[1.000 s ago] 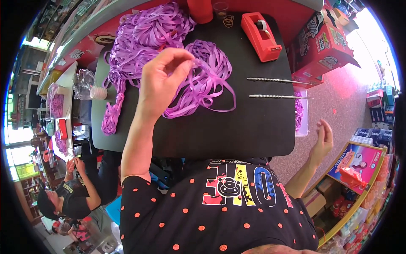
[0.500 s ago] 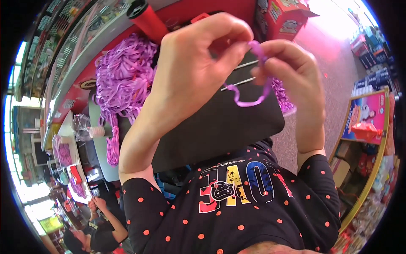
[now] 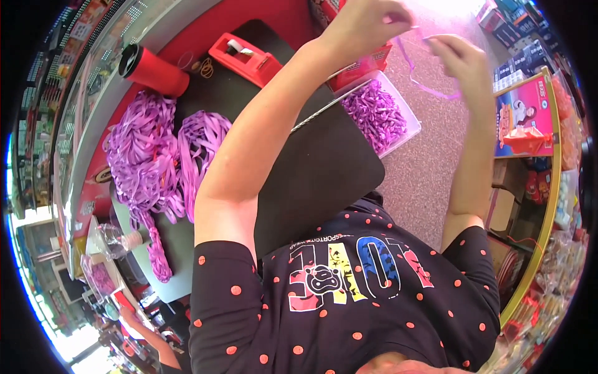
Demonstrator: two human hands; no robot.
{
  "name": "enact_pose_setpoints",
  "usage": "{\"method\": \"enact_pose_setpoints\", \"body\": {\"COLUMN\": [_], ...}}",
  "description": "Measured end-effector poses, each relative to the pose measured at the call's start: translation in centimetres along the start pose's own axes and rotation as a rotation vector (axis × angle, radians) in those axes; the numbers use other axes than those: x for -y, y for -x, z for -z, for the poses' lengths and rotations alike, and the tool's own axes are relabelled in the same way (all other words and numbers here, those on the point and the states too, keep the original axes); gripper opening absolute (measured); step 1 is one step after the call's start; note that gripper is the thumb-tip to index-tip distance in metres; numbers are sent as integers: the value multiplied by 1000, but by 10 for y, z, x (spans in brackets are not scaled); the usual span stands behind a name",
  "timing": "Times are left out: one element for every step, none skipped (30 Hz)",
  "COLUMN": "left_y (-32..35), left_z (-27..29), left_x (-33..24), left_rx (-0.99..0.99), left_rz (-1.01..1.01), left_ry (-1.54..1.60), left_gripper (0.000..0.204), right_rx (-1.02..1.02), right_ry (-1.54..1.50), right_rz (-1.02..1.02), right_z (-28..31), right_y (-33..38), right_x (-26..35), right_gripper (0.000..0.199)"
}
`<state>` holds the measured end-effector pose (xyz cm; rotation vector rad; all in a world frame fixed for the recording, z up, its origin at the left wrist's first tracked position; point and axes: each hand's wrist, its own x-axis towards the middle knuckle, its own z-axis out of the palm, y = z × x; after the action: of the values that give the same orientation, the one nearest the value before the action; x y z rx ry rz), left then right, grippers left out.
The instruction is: Wrapping purple ribbon around parallel metal rods to create bows.
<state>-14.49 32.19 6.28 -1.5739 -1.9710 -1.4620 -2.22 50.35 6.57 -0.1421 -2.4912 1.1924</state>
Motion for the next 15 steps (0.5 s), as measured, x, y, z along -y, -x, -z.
{"method": "enact_pose_setpoints", "body": {"left_y": [16,32,43,53,61,71,80,87,92,98,103,106,110,113,116], "left_z": [2,3,2,3,5,9,12,16,18,20,22,22,23,23,23], "left_x": [16,28,37,42,47,51,54,54,53,53,51,50,49,49,48], "left_rx": [14,47,84,122,160,168,185,199,205,215,224,239,242,244,246], "left_rz": [65,161,246,284,325,326,362,403,407,439,472,494,496,462,427], "left_ry": [-76,-98,-110,-163,-217,-219,-253,-292,-294,-298,-304,-295,-297,-347,-395], "left_gripper": [14,15,16,16,15,15,15,14,14,14,13,14,14,15,16], "right_rx": [69,171,259,350,443,514,580,605,643,613,584,586,568,549,549], "right_ry": [-6,-103,-193,-315,-438,-640,-841,-896,-988,-1049,-1110,-1115,-1161,-1206,-1208], "right_rz": [-27,-118,-212,-261,-308,-341,-373,-398,-461,-474,-486,-487,-514,-539,-540], "right_z": [-26,-45,-56,-72,-89,-106,-119,-128,-134,-141,-147,-151,-154,-157,-160], "right_y": [-7,-10,-12,-15,-17,-16,-15,-11,-9,-7,-5,-3,-1,0,1], "right_x": [-12,-20,-32,-54,-77,-94,-104,-101,-101,-100,-99,-99,-98,-98,-99], "right_gripper": [22,21,21,20,19,20,20,17,15,15,15,15,15,16,16]}}
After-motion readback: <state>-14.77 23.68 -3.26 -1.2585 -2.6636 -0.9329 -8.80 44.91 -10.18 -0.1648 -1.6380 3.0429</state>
